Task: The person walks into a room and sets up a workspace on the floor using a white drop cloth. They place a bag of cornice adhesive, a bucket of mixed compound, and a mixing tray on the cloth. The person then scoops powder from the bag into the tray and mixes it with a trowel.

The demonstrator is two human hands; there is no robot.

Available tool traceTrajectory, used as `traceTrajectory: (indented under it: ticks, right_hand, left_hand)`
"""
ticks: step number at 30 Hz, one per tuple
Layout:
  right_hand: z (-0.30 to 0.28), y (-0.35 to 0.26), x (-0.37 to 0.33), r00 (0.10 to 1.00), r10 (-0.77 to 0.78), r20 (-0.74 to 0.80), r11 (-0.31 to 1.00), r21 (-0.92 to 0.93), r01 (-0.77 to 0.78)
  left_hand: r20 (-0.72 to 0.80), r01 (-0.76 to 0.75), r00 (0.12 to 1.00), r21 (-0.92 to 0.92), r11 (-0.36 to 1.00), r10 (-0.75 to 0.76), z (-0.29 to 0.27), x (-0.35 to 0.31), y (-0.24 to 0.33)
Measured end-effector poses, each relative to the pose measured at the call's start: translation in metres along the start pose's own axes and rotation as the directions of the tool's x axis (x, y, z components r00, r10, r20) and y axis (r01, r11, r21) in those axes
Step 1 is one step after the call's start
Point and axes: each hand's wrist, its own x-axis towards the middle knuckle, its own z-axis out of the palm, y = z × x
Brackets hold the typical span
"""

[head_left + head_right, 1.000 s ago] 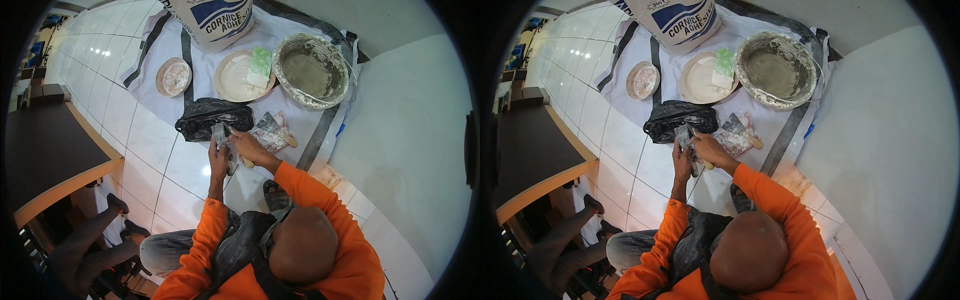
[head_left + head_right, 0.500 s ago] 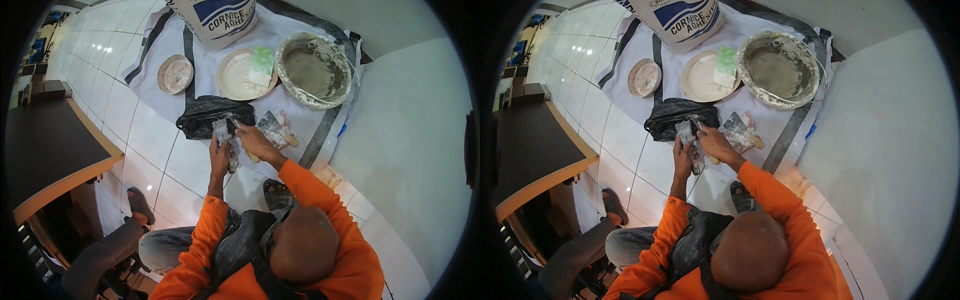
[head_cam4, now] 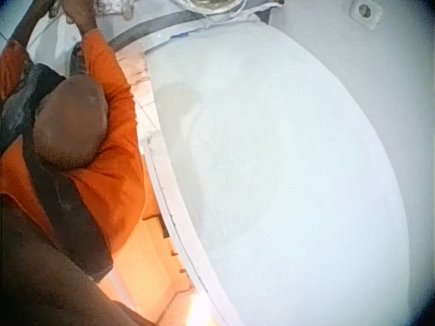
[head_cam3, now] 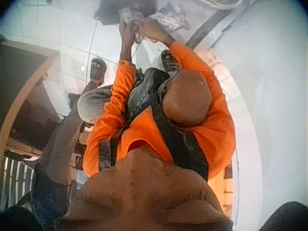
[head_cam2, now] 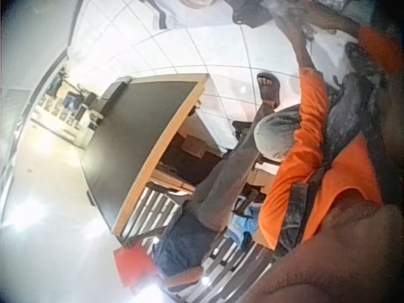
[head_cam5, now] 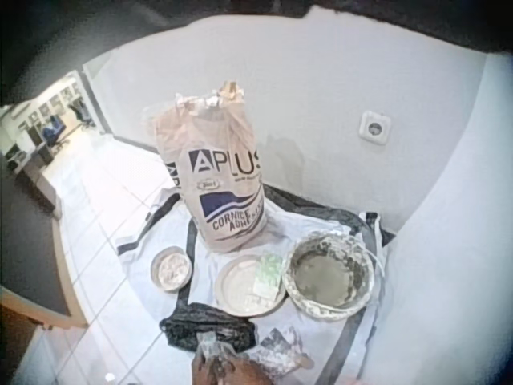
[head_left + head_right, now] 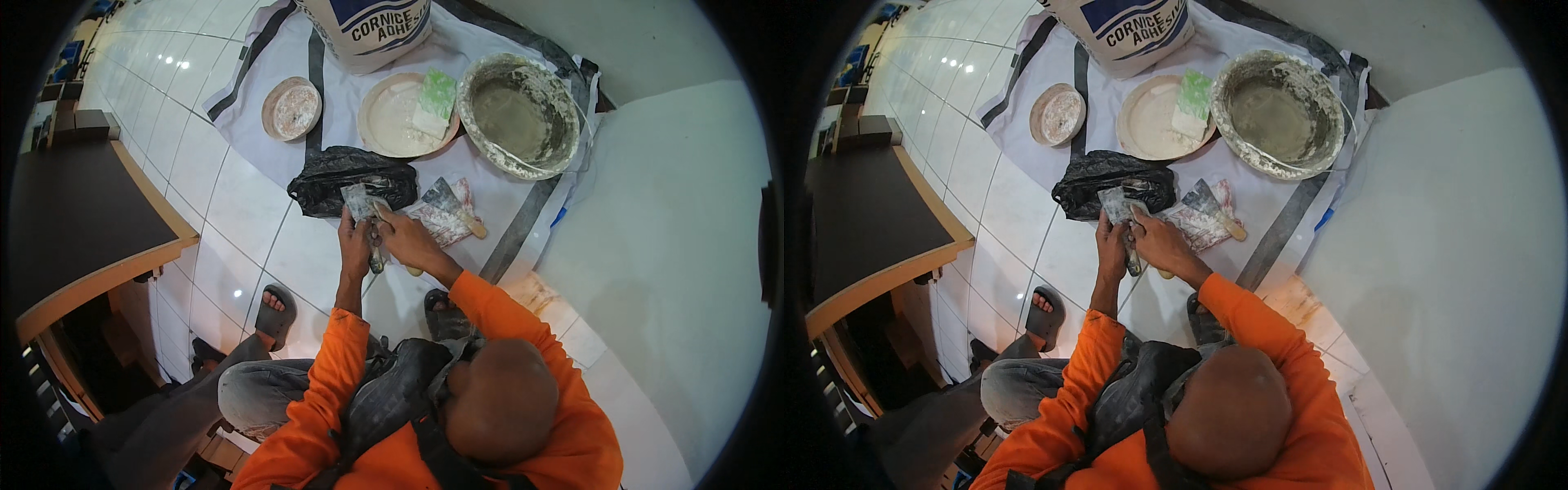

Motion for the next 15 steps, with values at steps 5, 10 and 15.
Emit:
traceTrajectory:
  ticks: [5,10,15]
  right_hand:
    - [0.004,0.004,-0.004,0.998,-0.046,0.032,0.999,0.006,0.046]
    - [0.001,0.001,-0.008,0.998,0.005,0.067,1.000,0.026,-0.006]
    - [0.002,0.013,0.005,1.000,-0.015,-0.028,0.999,0.049,0.017]
  left_hand:
    - [-0.082,-0.093,0.993,-0.045,0.995,0.089,0.004,0.002,-0.002]
    - [-0.034,-0.045,0.998,-0.032,0.998,0.044,0.002,0.002,0.003]
    - [0.015,-0.009,1.000,0.015,1.000,0.009,0.004,0.005,0.002]
